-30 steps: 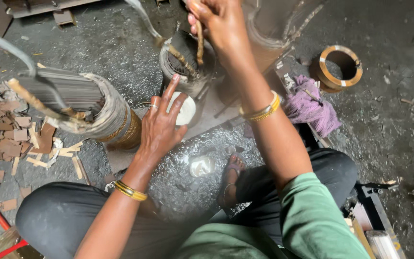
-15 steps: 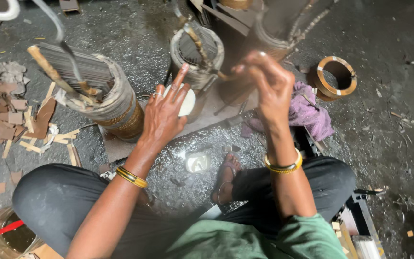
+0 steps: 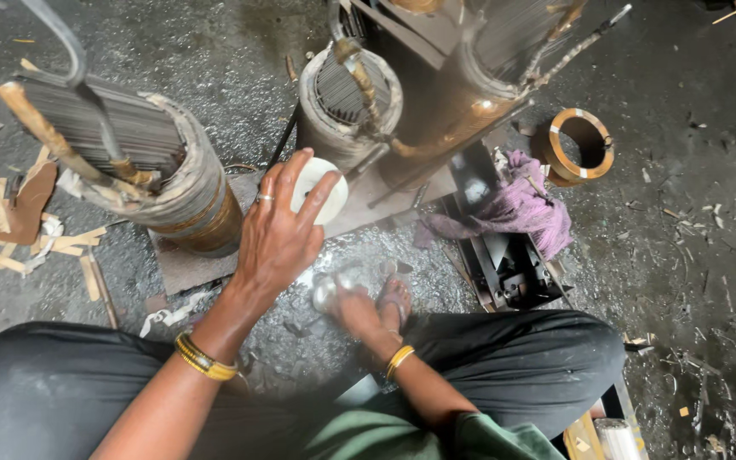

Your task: The person sits on the floor and uses scissors to trim the ends of bundles of thin sticks, placing trimmed sticks into cylindrical containers. They then pull white adhesive tape from a roll and wrap it around a curved white tube.

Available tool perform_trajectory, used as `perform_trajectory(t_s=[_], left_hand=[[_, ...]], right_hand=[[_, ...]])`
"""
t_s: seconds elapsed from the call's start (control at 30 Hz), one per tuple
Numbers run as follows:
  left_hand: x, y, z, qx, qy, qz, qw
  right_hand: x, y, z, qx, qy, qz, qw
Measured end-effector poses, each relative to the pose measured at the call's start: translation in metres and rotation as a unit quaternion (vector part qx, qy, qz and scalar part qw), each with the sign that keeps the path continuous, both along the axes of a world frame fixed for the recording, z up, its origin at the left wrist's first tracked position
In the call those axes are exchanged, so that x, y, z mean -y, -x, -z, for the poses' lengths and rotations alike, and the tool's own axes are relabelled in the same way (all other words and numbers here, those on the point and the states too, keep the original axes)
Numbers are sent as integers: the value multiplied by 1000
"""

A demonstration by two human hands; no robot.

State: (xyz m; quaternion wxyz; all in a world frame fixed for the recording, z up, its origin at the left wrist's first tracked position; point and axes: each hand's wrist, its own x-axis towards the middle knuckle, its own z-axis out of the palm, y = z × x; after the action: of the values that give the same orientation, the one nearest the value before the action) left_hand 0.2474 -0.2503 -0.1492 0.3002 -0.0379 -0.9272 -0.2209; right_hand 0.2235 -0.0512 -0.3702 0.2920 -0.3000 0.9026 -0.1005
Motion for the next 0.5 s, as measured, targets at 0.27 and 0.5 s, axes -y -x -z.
perform_trajectory(t_s=[0.27, 0.5], left_hand=[[-5, 4, -1, 25, 28, -13, 999], [-3, 4, -1, 23, 33, -18, 999]], right_hand=[[-15, -7, -2, -5, 26, -97, 995], [-6, -8, -2, 30, -4, -100, 995]])
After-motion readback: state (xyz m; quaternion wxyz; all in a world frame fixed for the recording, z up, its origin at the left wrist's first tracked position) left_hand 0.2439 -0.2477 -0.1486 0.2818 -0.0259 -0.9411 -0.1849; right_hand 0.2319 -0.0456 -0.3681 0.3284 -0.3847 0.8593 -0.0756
